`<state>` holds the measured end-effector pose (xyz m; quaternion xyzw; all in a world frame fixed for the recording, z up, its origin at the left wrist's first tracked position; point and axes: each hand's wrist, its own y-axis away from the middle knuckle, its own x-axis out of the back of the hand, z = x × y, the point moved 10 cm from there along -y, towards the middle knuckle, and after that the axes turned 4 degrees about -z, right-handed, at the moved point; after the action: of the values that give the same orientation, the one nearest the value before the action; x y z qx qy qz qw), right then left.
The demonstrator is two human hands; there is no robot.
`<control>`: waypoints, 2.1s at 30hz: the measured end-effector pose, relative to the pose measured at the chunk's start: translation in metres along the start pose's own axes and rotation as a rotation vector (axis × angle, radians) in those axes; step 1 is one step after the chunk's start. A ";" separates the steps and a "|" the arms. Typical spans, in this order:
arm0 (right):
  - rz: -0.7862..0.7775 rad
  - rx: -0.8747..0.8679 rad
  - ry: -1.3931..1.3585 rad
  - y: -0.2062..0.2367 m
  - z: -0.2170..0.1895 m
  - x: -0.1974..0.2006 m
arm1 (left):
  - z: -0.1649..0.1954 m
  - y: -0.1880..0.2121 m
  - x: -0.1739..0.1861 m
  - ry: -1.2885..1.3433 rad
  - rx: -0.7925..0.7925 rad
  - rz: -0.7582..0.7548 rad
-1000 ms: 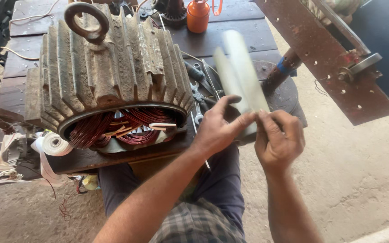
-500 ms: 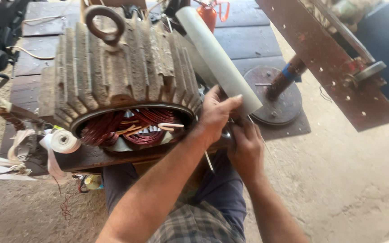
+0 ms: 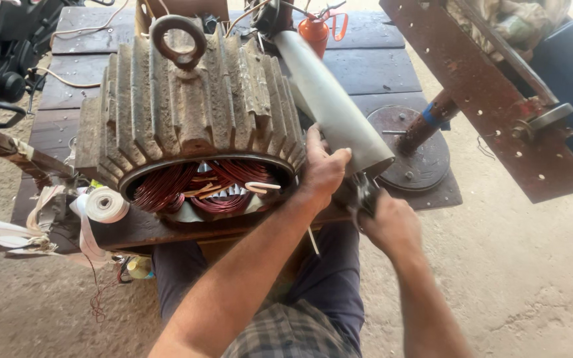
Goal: The person fits a flexible gray insulating sheet into the slots of an electric motor stator, pressing and tucking it around the copper windings by hand. They then use scissors to trim the sheet, reposition the stator, and continue seating the insulation liner around the slot edges.
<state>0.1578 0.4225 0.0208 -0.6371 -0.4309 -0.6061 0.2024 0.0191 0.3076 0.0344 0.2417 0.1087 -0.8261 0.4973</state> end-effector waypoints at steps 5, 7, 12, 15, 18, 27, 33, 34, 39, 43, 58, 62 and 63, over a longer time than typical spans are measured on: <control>-0.284 0.017 -0.571 0.027 0.056 -0.057 | -0.012 -0.009 0.005 0.088 0.026 -0.029; -0.337 0.023 -0.919 0.049 0.071 -0.083 | -0.015 -0.011 0.005 0.037 0.007 -0.056; -0.472 0.142 -1.246 0.123 0.071 -0.129 | -0.021 -0.015 0.006 -0.027 -0.009 -0.080; -0.518 0.214 -1.130 0.153 0.065 -0.128 | -0.026 -0.012 0.007 -0.155 0.038 -0.069; -0.498 0.210 -1.111 0.152 0.062 -0.117 | -0.029 -0.009 0.004 -0.209 0.025 -0.107; -0.469 0.166 -1.070 0.128 0.051 -0.098 | -0.019 -0.012 0.010 -0.288 -0.230 -0.110; -0.377 0.243 -1.073 0.109 0.042 -0.080 | -0.024 0.004 0.003 -0.252 -0.059 -0.150; -0.336 0.270 -1.020 0.103 0.041 -0.074 | -0.024 0.007 0.000 -0.259 -0.042 -0.154; -0.235 0.324 -0.951 0.088 0.027 -0.056 | -0.022 0.017 -0.008 -0.205 -0.012 -0.172; -0.219 0.308 -1.001 0.087 0.016 -0.055 | -0.023 0.017 -0.003 -0.160 -0.020 -0.173; -0.224 0.247 -1.063 0.094 0.017 -0.070 | -0.023 0.024 0.003 -0.223 0.055 -0.169; -0.224 0.257 -1.116 0.099 0.017 -0.078 | -0.024 0.026 0.005 -0.244 0.062 -0.152; -0.227 0.236 -1.113 0.100 0.020 -0.081 | -0.024 0.027 0.005 -0.230 0.059 -0.161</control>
<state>0.2577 0.3587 -0.0330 -0.7828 -0.6028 -0.1458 -0.0515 0.0476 0.3009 0.0129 0.1508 0.0456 -0.8883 0.4314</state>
